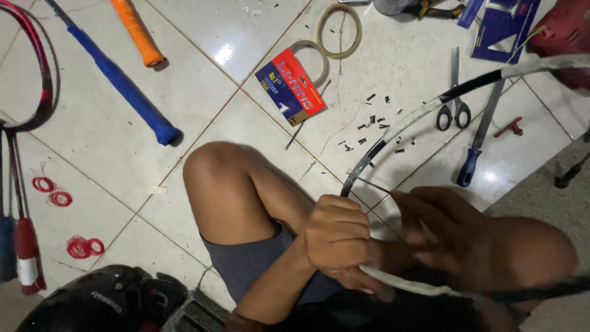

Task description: The person sits on the floor and uses a screwdriver to remove small black grommets from a badminton racket frame. They then open a package of Li-Ning strings, dip a needle into a container of white paste, and begin threading the string through the racket frame.

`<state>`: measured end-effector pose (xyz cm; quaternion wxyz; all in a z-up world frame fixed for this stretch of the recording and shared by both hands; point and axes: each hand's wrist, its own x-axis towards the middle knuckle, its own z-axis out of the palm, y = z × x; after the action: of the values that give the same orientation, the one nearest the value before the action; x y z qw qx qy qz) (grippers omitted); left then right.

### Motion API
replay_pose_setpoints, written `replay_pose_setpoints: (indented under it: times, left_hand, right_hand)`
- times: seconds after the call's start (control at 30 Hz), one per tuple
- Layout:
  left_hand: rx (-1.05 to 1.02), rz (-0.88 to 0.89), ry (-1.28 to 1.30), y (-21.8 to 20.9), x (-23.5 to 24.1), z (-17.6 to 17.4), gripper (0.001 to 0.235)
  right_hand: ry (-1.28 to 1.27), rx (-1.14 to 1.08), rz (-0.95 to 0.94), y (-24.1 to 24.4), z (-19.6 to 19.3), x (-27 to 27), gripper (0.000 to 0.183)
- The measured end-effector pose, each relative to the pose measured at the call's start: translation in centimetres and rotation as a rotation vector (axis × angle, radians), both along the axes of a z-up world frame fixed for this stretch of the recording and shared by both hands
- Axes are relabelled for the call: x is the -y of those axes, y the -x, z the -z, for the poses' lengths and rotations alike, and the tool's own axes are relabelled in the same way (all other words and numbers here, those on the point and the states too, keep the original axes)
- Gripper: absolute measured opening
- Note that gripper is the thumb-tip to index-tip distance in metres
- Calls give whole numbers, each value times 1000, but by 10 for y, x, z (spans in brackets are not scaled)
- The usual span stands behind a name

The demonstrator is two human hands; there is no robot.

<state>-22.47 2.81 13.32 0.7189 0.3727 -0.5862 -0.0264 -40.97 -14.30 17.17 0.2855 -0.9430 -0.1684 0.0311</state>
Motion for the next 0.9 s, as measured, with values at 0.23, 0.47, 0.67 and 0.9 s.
replay_pose_setpoints:
  times: [0.23, 0.47, 0.67, 0.9]
  left_hand:
    - [56, 4, -46, 2, -4, -5, 51]
    - [57, -86, -55, 8, -4, -2, 51]
    - [49, -70, -49, 8, -4, -3, 52]
    - [37, -107, -39, 8, -3, -1, 52]
  right_hand:
    - [-72, 87, 307, 4, -2, -29, 44]
    - [-84, -115, 539, 6, -6, -34, 63]
    - [-73, -56, 604, 4, -4, -37, 55]
    - [-53, -126, 656, 24, 3, -40, 57]
